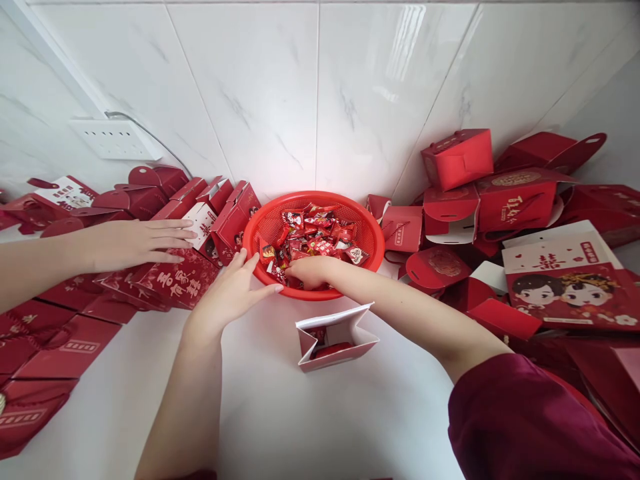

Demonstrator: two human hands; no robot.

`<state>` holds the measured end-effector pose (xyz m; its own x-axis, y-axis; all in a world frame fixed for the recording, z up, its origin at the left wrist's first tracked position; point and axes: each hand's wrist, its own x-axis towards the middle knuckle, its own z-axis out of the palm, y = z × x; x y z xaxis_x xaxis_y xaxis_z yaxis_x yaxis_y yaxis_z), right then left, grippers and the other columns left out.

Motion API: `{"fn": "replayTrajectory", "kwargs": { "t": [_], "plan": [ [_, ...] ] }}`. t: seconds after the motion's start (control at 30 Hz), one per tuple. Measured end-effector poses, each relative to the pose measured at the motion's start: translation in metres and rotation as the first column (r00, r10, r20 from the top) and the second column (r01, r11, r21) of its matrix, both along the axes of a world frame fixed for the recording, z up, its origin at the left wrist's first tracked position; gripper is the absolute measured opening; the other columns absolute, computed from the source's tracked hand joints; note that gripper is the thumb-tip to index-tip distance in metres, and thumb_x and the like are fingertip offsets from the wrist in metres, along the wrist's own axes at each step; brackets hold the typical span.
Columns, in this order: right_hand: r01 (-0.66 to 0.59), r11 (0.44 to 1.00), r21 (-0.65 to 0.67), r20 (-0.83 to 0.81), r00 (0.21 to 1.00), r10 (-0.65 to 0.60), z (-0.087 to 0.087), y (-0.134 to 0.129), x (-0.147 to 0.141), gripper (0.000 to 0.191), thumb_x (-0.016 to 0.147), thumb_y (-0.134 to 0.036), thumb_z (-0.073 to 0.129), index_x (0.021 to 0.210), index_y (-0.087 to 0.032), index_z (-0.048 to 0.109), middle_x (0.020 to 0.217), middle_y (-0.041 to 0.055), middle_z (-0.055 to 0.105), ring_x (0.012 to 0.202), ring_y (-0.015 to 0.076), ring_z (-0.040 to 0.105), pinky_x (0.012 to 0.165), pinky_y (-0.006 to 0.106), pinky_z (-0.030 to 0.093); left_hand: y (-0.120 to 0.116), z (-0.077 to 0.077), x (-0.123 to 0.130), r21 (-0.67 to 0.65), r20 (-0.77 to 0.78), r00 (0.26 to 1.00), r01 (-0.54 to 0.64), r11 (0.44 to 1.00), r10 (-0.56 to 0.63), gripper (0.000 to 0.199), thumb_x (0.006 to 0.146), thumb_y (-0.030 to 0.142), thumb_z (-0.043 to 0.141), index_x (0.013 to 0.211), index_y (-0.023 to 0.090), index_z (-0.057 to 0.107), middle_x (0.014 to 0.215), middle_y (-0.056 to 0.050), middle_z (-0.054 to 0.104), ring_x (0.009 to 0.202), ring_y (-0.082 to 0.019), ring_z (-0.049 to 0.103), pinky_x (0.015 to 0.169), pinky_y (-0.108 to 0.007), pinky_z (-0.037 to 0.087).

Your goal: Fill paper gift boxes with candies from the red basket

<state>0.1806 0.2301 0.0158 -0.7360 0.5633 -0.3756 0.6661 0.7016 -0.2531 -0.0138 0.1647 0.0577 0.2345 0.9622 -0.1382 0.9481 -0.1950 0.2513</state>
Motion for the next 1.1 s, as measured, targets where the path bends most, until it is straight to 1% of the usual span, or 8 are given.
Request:
{"fn": "replayTrajectory", "kwargs": {
  "t": [0.13, 0.27, 0.37, 0.5, 0.73, 0.9, 1.0, 1.1],
  "plan": [
    [-0.009, 1.0, 0.022, -0.065, 0.998, 0.011, -0.004, 0.006, 0.007, 0.035, 0.075, -0.011, 0.064, 0.11, -0.017, 0.065, 0.11, 0.0108, 0.068, 0.081, 0.021, 0.065, 0.059, 0.024, 0.044, 0.0, 0.0, 0.0, -0.005, -0.004, 1.0, -0.002, 1.0, 0.002, 0.099, 0.079, 0.073, 0.052, 0.155, 0.015, 0.025, 0.162, -0.016, 0.013, 0.15, -0.031, 0.013, 0.12, -0.046, 0.023],
    [-0.008, 0.998, 0.065, -0.138, 0.99, 0.017, -0.01, 0.012, 0.008, 0.029, 0.076, -0.008, 0.061, 0.103, -0.018, 0.065, 0.109, 0.0095, 0.067, 0.086, 0.021, 0.064, 0.063, 0.025, 0.043, 0.001, 0.0, 0.0, -0.014, -0.015, 1.0, 0.001, 1.0, -0.001, 0.1, 0.079, 0.074, 0.052, 0.155, 0.014, 0.024, 0.162, -0.017, 0.013, 0.151, -0.03, 0.013, 0.12, -0.045, 0.023],
    [0.053, 0.992, 0.115, -0.184, 0.983, -0.031, -0.015, 0.016, 0.007, 0.028, 0.078, -0.007, 0.059, 0.104, -0.017, 0.064, 0.107, 0.0103, 0.067, 0.087, 0.0219, 0.064, 0.065, 0.025, 0.043, 0.001, 0.0, 0.0, -0.012, -0.013, 1.0, 0.001, 1.0, -0.001, 0.1, 0.079, 0.074, 0.051, 0.154, 0.014, 0.024, 0.162, -0.018, 0.013, 0.151, -0.03, 0.014, 0.119, -0.044, 0.024],
    [0.169, 0.968, 0.184, -0.276, 0.954, -0.114, -0.02, 0.021, 0.006, 0.036, 0.085, -0.008, 0.052, 0.119, -0.014, 0.058, 0.117, 0.0148, 0.064, 0.096, 0.0237, 0.063, 0.075, 0.028, 0.046, -0.001, 0.003, 0.002, -0.015, -0.004, 1.0, -0.004, 1.0, 0.004, 0.098, 0.079, 0.073, 0.052, 0.154, 0.015, 0.027, 0.162, -0.018, 0.014, 0.15, -0.031, 0.015, 0.118, -0.046, 0.026],
    [0.14, 0.987, 0.075, -0.345, 0.933, -0.106, -0.026, 0.029, -0.001, 0.039, 0.08, -0.004, 0.057, 0.114, -0.018, 0.071, 0.12, 0.0099, 0.069, 0.103, 0.0217, 0.065, 0.087, 0.025, 0.047, -0.003, 0.006, 0.005, -0.03, -0.02, 0.999, -0.038, 0.999, 0.038, 0.099, 0.079, 0.071, 0.054, 0.155, 0.015, 0.025, 0.162, -0.017, 0.013, 0.15, -0.031, 0.014, 0.119, -0.046, 0.025],
    [0.151, 0.988, -0.004, -0.413, 0.9, -0.139, -0.018, 0.029, 0.002, 0.032, 0.08, -0.004, 0.06, 0.102, -0.02, 0.078, 0.105, 0.0027, 0.076, 0.091, 0.0169, 0.069, 0.08, 0.021, 0.047, -0.001, 0.004, 0.002, -0.022, -0.031, 0.999, -0.029, 0.999, 0.029, 0.098, 0.079, 0.071, 0.053, 0.154, 0.014, 0.026, 0.162, -0.016, 0.014, 0.15, -0.033, 0.016, 0.118, -0.046, 0.026],
    [0.248, 0.969, -0.003, -0.473, 0.853, -0.22, -0.006, 0.023, 0.011, 0.019, 0.081, -0.011, 0.064, 0.09, -0.017, 0.08, 0.089, 0.0028, 0.078, 0.079, 0.0164, 0.07, 0.074, 0.021, 0.048, 0.0, 0.003, 0.001, -0.009, -0.022, 1.0, -0.02, 1.0, 0.02, 0.097, 0.079, 0.072, 0.052, 0.154, 0.015, 0.027, 0.161, -0.018, 0.017, 0.149, -0.033, 0.018, 0.117, -0.046, 0.028],
    [0.383, 0.924, 0.014, -0.547, 0.776, -0.313, 0.006, 0.01, 0.026, 0.015, 0.078, -0.01, 0.066, 0.083, -0.015, 0.079, 0.08, 0.0031, 0.077, 0.074, 0.0166, 0.069, 0.069, 0.022, 0.047, 0.001, 0.002, -0.001, 0.0, 0.002, 1.0, -0.025, 1.0, 0.025, 0.098, 0.078, 0.074, 0.052, 0.154, 0.017, 0.028, 0.161, -0.018, 0.018, 0.148, -0.033, 0.023, 0.116, -0.043, 0.03]
  ]
}}
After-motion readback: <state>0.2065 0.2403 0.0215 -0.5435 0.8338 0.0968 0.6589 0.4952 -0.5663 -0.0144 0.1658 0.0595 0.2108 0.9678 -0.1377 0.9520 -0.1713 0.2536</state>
